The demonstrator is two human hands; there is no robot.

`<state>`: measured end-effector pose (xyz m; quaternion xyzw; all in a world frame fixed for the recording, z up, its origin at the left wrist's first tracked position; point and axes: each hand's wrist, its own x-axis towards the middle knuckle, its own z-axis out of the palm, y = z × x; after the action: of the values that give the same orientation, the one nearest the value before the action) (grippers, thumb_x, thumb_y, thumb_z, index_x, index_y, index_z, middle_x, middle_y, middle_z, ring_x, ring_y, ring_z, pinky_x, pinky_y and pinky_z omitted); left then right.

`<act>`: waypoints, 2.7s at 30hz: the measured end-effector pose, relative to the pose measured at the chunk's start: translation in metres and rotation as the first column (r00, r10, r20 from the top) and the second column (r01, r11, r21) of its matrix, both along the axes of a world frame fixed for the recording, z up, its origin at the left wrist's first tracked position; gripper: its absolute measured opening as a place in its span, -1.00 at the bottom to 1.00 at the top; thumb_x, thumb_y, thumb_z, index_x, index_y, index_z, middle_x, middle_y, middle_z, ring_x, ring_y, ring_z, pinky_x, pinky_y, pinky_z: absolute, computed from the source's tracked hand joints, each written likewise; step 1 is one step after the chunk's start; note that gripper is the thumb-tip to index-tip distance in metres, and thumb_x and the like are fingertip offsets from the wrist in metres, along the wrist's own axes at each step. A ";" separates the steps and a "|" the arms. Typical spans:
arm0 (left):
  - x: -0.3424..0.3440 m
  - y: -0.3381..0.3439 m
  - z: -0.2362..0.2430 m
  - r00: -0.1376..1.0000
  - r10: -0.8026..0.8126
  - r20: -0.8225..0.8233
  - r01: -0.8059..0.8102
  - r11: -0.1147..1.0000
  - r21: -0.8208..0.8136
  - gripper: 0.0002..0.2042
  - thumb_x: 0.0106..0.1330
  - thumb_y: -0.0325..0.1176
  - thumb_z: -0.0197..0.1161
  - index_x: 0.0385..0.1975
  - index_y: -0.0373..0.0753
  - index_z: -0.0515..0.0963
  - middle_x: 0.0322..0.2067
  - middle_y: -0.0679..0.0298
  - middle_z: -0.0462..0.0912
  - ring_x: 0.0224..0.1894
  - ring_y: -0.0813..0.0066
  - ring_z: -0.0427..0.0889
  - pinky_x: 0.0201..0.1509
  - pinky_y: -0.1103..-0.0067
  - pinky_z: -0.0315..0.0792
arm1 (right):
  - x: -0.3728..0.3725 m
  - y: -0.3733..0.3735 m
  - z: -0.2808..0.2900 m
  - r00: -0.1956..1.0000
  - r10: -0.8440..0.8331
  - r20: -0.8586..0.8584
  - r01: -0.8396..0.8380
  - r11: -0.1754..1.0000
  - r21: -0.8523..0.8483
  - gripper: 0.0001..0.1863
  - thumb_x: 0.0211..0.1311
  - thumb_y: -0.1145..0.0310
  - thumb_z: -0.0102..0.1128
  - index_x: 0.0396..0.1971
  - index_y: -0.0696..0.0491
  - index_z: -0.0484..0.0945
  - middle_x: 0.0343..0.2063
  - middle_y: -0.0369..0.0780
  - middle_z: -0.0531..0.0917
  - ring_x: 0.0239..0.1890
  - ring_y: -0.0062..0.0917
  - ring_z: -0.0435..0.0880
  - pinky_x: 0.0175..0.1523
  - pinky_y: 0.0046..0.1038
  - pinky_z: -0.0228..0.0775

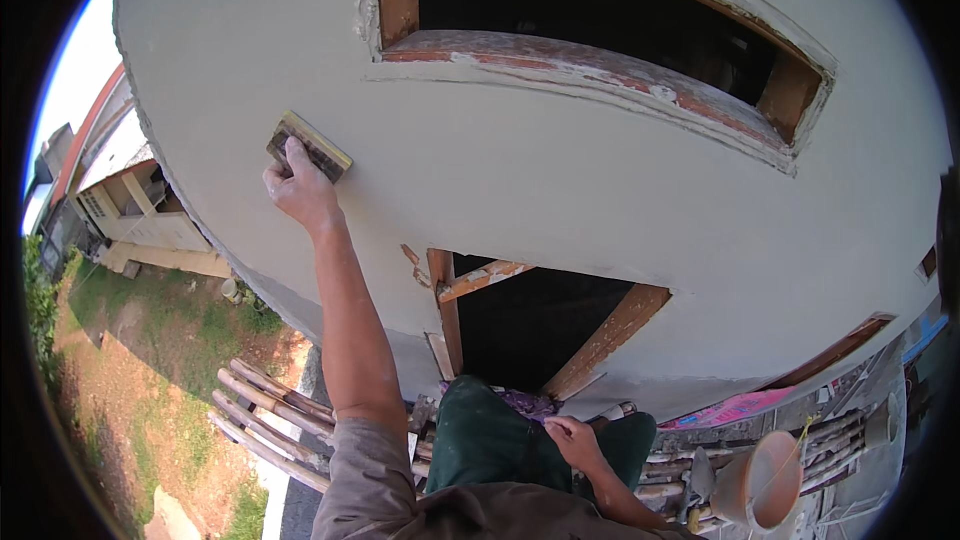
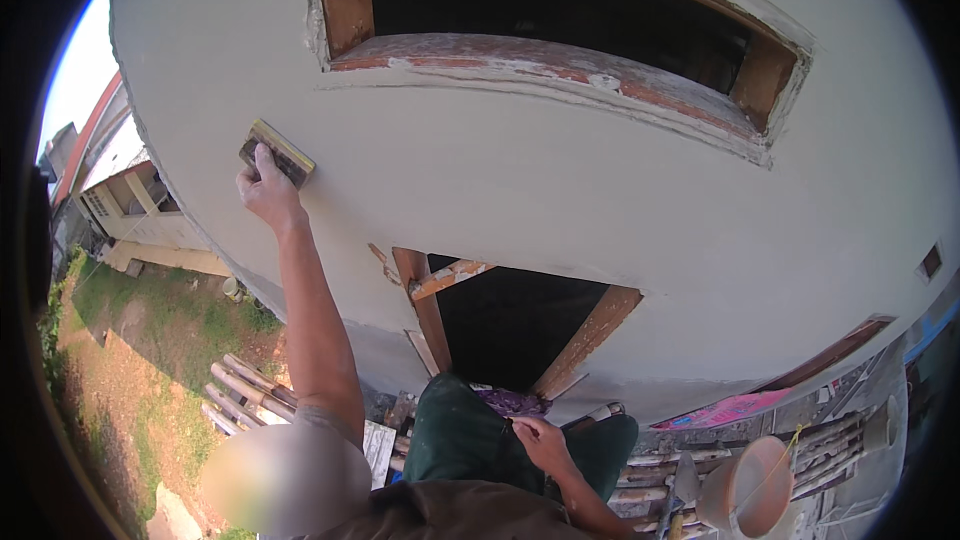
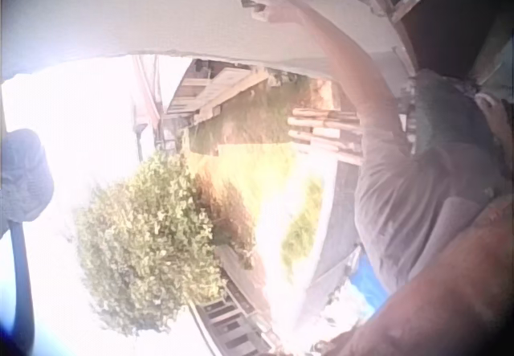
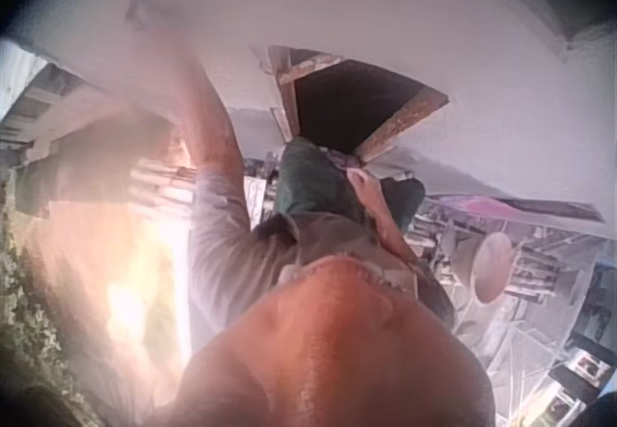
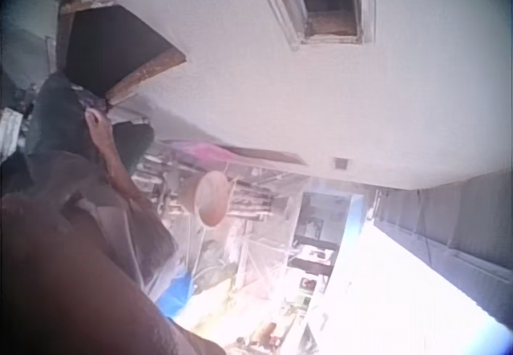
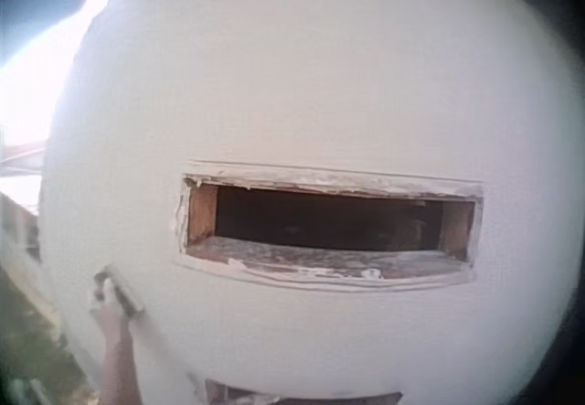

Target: The person applies plaster to a wall around a window opening using a trowel and hawk, then smooths the surface with a sanding block. The person repeatedly scoops plaster, spreads it, and sands the area to create a smooth finish.

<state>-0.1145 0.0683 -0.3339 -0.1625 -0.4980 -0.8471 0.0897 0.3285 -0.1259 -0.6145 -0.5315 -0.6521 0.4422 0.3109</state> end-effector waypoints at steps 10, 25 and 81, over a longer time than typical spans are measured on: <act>0.482 0.010 0.007 0.297 -0.205 -0.933 0.303 0.946 -0.112 -0.65 -0.02 -0.35 0.48 -0.29 -0.22 0.45 -0.40 0.24 0.47 -0.34 0.30 0.49 -0.19 0.35 0.22 | 0.073 -0.017 -0.012 0.954 -0.221 -0.203 0.242 0.967 0.084 -0.77 0.31 0.33 0.27 -0.17 0.16 0.66 -0.45 -0.22 0.68 -0.47 -0.68 0.56 -0.33 -0.60 0.42; 0.534 -0.155 -0.252 -0.264 -0.893 0.365 0.809 -0.411 -0.420 -0.74 0.35 -0.24 0.30 -0.27 -0.34 0.50 -0.43 0.27 0.61 -0.40 0.62 0.53 -0.31 0.57 0.45 | 0.196 -0.106 -0.004 0.486 -0.743 -0.460 0.853 0.517 0.067 -0.49 0.31 0.15 0.22 0.11 0.19 0.47 -0.10 -0.15 0.55 -0.16 -0.49 0.54 -0.01 -0.43 0.40; 0.276 -0.142 -0.296 0.062 -0.866 0.496 0.961 -0.083 -0.264 -0.76 0.42 -0.22 0.22 -0.21 -0.29 0.49 -0.37 0.38 0.56 -0.34 0.67 0.52 -0.21 0.66 0.45 | 0.286 -0.173 0.004 0.640 -0.619 0.456 0.603 0.772 0.201 -0.52 0.29 0.31 0.14 0.07 0.35 0.43 0.02 0.18 0.54 0.08 0.04 0.51 0.21 -0.15 0.30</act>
<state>0.1615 -0.0738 -0.6300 -0.4018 -0.4703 -0.5035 -0.6033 0.6141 -0.2986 -0.6102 -0.8103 -0.4979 0.1486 0.2709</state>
